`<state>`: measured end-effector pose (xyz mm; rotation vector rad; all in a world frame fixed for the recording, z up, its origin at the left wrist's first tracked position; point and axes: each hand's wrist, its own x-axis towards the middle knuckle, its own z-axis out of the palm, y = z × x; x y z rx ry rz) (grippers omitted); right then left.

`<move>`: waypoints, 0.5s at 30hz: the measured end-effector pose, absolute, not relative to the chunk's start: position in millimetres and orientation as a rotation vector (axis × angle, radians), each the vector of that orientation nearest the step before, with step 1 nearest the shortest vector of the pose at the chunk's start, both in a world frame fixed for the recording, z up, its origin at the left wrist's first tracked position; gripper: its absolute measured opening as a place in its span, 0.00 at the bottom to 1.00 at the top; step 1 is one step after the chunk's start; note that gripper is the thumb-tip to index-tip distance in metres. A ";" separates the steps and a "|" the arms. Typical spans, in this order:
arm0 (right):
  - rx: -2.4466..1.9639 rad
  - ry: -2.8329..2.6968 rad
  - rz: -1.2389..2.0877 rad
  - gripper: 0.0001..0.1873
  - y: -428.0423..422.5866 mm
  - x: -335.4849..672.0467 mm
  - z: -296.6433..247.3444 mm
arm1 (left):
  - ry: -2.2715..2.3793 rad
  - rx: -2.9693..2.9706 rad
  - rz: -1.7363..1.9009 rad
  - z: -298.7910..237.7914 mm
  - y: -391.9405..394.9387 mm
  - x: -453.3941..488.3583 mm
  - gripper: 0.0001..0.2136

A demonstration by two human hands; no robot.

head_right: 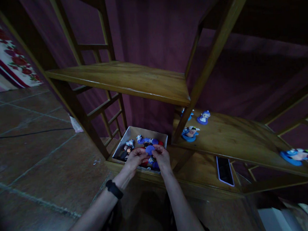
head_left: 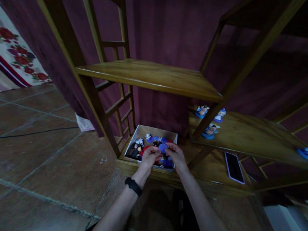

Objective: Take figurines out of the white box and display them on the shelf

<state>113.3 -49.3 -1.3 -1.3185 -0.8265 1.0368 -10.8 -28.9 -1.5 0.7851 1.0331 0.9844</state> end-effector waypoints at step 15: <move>-1.398 -0.894 0.910 0.14 -45.4 113.7 -13.5 | 1.004 0.847 0.962 -1.4 -31.7 -8.3 0.09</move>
